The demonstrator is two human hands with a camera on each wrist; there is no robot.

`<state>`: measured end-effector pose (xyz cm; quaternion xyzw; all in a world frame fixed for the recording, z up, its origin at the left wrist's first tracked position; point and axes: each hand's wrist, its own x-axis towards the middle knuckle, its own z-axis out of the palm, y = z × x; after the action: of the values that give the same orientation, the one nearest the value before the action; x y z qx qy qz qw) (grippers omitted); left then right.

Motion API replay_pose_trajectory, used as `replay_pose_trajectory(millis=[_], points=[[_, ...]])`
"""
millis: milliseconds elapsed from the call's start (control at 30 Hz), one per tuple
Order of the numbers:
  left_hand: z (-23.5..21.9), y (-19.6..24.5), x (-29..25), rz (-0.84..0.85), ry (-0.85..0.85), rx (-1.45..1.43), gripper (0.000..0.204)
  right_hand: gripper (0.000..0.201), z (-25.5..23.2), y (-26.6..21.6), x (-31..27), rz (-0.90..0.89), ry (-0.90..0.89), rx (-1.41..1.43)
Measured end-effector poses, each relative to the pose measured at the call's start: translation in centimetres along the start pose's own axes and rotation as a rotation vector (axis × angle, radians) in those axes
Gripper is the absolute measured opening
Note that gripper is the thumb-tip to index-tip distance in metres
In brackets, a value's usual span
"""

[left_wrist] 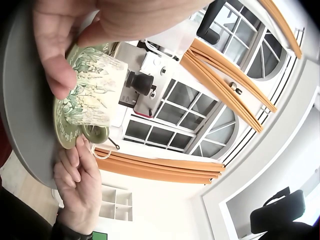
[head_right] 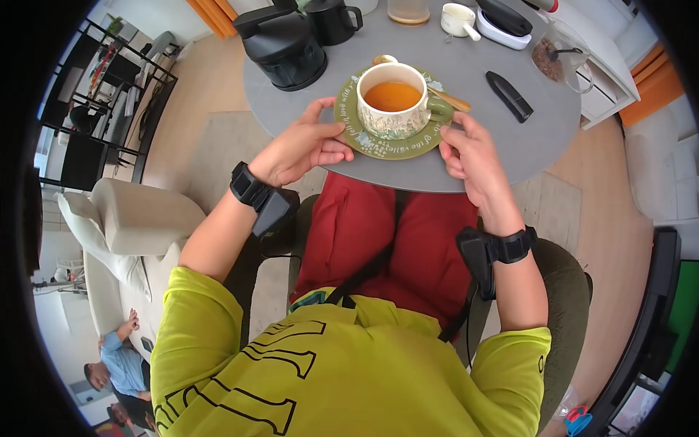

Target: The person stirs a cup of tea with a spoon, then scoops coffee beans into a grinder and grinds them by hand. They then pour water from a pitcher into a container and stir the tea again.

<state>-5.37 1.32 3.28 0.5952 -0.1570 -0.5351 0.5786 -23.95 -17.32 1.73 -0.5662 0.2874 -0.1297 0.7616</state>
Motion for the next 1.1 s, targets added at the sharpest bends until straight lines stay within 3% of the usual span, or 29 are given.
replay_pose_trajectory(millis=[300,367,500,667,900,1100], points=[[-1.0,-0.6,-2.0,0.039,-0.082,-0.074,0.058,0.039,0.3,-0.4,-0.9,0.033,0.015,-0.018],[-1.1,-0.2,-2.4,0.015,-0.113,-0.096,0.067,0.04,0.2,-0.3,-1.0,0.01,0.054,0.067],[-1.5,-0.2,-3.1,-0.061,-0.161,-0.231,0.062,0.037,-0.6,-0.7,-0.6,-0.055,0.183,0.141],[-1.9,-0.2,-3.5,-0.053,-0.188,-0.299,0.061,0.029,-0.7,-0.9,1.1,-0.161,0.331,-0.061],[-3.2,0.6,-3.1,-0.086,-0.23,-0.314,0.057,0.015,-0.4,-1.0,2.5,-0.143,0.239,-0.224],[-4.1,0.8,-2.8,-0.049,-0.262,-0.309,0.056,0.009,0.0,-1.6,2.7,-0.193,0.3,-0.258]])
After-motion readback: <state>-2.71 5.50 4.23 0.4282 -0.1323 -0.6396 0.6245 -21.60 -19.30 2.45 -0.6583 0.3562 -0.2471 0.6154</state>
